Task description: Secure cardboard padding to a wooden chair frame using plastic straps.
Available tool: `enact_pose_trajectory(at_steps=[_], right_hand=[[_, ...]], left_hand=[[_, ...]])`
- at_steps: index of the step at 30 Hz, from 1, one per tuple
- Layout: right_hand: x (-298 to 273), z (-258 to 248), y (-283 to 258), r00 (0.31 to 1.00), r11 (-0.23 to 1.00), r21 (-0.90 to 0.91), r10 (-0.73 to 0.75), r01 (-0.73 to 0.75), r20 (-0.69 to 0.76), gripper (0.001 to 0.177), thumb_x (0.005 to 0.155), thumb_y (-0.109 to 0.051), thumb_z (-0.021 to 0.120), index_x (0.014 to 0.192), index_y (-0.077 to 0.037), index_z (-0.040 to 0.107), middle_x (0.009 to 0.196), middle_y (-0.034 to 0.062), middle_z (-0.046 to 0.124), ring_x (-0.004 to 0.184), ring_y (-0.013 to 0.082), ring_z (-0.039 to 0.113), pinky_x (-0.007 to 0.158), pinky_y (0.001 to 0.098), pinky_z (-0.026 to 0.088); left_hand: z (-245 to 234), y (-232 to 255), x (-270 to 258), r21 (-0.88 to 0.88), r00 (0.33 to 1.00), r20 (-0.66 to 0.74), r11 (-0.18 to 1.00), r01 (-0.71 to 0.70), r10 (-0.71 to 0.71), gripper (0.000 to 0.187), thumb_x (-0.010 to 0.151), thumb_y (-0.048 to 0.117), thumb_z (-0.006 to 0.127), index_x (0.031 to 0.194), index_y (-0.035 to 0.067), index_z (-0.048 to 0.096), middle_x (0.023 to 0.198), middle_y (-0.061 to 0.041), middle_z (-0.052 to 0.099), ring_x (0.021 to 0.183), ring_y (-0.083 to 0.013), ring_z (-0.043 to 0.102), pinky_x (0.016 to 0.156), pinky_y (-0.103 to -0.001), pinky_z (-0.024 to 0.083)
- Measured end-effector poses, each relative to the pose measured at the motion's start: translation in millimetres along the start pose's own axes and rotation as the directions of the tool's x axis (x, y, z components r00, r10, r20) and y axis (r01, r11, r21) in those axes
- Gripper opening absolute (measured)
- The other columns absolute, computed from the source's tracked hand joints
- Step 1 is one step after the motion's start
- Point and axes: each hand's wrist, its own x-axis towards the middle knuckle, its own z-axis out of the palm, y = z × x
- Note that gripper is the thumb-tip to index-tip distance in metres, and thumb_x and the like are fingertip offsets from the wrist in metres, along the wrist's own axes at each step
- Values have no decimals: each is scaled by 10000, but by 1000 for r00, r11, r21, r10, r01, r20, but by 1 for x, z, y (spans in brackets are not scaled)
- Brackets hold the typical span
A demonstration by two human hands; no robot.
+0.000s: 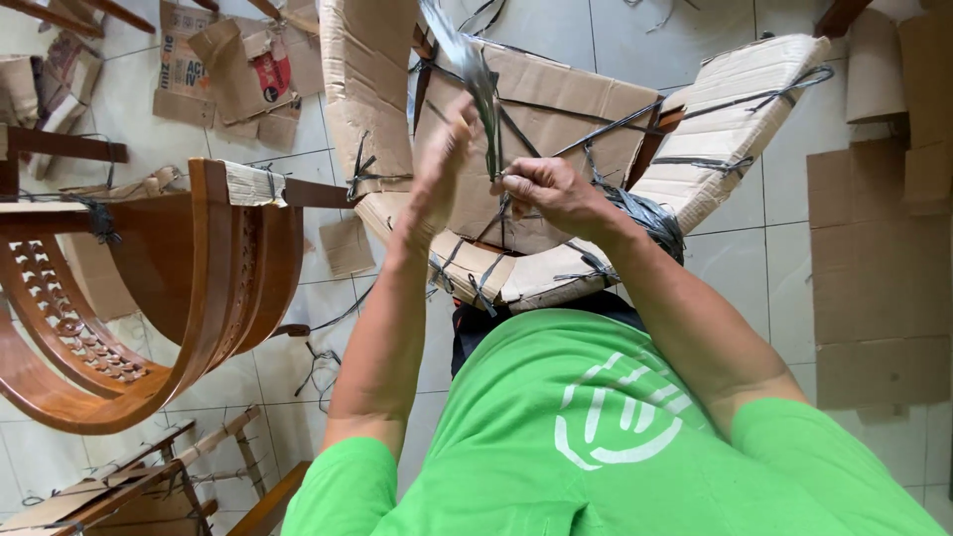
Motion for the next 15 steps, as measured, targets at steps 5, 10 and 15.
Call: enact_pose_trajectory(at_steps=[5,10,15], right_hand=[[-10,-8,-10,982,960,221,-147,170,-118,181,1076,-156,565,1035,-14,670,615,4,499,585,78,575,609,251,578],[-27,-39,-15,969,965,225,-79,134,-235,179,1065,-194,592,1047,-38,677,630,-54,456,574,22,529,595,219,584],[-46,-97,8,889,945,276,-32,176,-458,208,1083,-262,617,1038,-78,702,598,-42,387,520,72,548,619,274,635]], left_hand=[[27,-34,-19,-105,981,11,976,192,-192,479,973,456,684,1300,107,651,1132,-95,654,981,-174,633,897,-409,544],[15,-34,-20,-27,959,-97,964,265,-267,160,1011,232,679,967,86,729,659,-38,669,538,-56,630,493,-210,552],[-20,-21,-16,-80,930,-234,959,271,-282,177,1032,235,649,995,91,744,521,98,421,416,18,303,401,-133,303]])
